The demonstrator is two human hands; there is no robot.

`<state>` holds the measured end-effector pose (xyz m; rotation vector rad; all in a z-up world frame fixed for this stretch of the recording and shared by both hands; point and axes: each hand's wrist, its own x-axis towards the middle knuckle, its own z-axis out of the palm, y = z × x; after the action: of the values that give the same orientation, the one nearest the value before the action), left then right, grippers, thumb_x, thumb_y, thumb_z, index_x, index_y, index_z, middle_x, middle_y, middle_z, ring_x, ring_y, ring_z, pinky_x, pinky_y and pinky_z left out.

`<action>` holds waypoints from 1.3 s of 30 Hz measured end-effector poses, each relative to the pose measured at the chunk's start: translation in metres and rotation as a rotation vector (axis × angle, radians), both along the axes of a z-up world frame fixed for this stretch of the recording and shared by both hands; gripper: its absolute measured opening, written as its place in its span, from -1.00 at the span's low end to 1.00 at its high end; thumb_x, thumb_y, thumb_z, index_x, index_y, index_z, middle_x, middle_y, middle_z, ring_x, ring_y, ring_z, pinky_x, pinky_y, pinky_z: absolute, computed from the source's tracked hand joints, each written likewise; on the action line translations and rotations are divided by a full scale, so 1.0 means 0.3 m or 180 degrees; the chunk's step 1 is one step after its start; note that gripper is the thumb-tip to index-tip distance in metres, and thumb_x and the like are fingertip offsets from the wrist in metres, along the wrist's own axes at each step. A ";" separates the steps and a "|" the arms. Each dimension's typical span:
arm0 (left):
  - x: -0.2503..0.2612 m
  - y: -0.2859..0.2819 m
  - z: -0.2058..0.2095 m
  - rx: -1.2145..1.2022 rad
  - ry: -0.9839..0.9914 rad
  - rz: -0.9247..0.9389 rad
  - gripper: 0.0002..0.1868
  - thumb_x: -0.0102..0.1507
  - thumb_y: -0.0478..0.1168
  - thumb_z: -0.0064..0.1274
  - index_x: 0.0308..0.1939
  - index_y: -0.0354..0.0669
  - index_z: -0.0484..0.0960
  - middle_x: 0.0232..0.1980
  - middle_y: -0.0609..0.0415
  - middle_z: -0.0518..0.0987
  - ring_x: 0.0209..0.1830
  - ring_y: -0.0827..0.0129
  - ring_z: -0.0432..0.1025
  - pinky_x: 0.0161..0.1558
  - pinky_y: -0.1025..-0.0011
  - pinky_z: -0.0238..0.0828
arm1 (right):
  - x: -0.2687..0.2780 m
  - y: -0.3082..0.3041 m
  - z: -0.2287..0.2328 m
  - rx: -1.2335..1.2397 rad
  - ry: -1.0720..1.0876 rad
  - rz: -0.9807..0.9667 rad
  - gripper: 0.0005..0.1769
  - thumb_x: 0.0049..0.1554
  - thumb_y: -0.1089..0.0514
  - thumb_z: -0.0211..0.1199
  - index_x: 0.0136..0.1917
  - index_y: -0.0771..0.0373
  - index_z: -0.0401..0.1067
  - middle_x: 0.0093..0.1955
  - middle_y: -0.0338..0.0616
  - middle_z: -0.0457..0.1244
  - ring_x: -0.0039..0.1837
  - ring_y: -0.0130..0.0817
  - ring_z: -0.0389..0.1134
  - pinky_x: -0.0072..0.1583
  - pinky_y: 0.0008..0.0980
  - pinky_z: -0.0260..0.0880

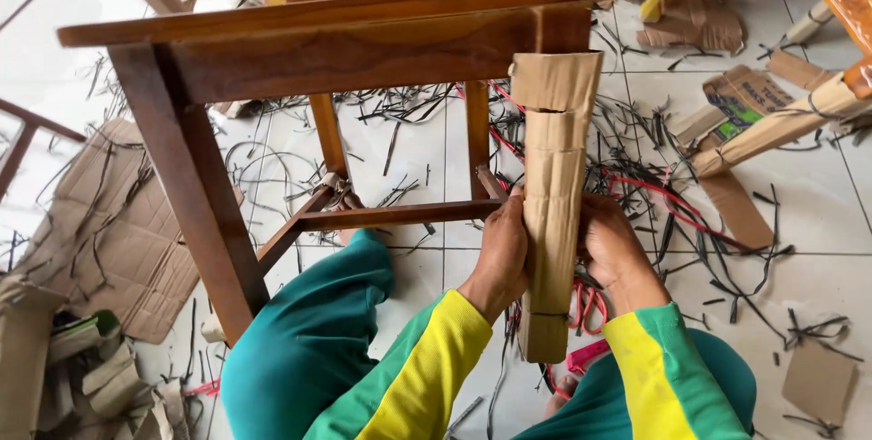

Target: Wrapping a wooden chair leg with corrugated cardboard and securing it with plastic ties for protection during transport.

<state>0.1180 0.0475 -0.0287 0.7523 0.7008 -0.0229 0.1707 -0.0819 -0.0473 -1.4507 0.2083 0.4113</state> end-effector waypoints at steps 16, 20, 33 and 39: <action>0.056 0.061 -0.056 -0.0698 0.0138 -0.0197 -0.78 0.18 -0.13 0.30 -0.30 -0.22 0.68 -0.41 -0.07 0.66 -0.44 0.17 0.62 -0.29 0.23 0.59 | 0.003 0.000 0.067 -0.0065 0.0017 0.0202 -0.79 0.19 0.10 0.26 -0.20 0.26 0.51 -0.54 -0.23 0.13 -0.62 -0.53 0.05 -0.50 -0.63 0.04; 0.054 0.062 -0.060 -0.0692 0.0074 -0.0223 -0.80 0.18 -0.15 0.28 -0.28 -0.21 0.68 -0.40 -0.08 0.66 -0.43 0.17 0.63 -0.28 0.24 0.60 | -0.004 0.003 0.081 -0.0069 0.0026 0.0197 -0.79 0.19 0.08 0.26 -0.19 0.25 0.52 -0.52 -0.24 0.15 -0.61 -0.52 0.07 -0.49 -0.63 0.06; 0.047 0.079 -0.051 -0.0421 -0.0809 -0.0244 -0.83 0.23 -0.35 0.17 -0.10 -0.27 0.72 -0.33 -0.11 0.69 -0.39 0.26 0.65 -0.28 0.44 0.63 | -0.035 0.033 0.137 -0.0193 -0.0130 0.0232 -0.78 0.23 0.06 0.25 -0.09 0.26 0.54 -0.45 -0.24 0.21 -0.53 -0.50 0.16 -0.44 -0.62 0.17; 0.060 0.087 -0.135 -0.0276 -0.0944 -0.0299 -0.73 0.28 -0.27 0.18 0.04 -0.27 0.72 -0.28 -0.14 0.71 -0.35 0.25 0.66 -0.26 0.38 0.66 | -0.013 0.007 0.061 0.0039 -0.0047 0.0158 -0.81 0.21 0.07 0.26 -0.08 0.22 0.56 -0.40 -0.24 0.25 -0.46 -0.45 0.24 -0.38 -0.62 0.20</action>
<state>0.1361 0.0737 -0.0692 0.6871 0.3796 -0.0264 0.1668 -0.0797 -0.0290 -1.4485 0.1579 0.4414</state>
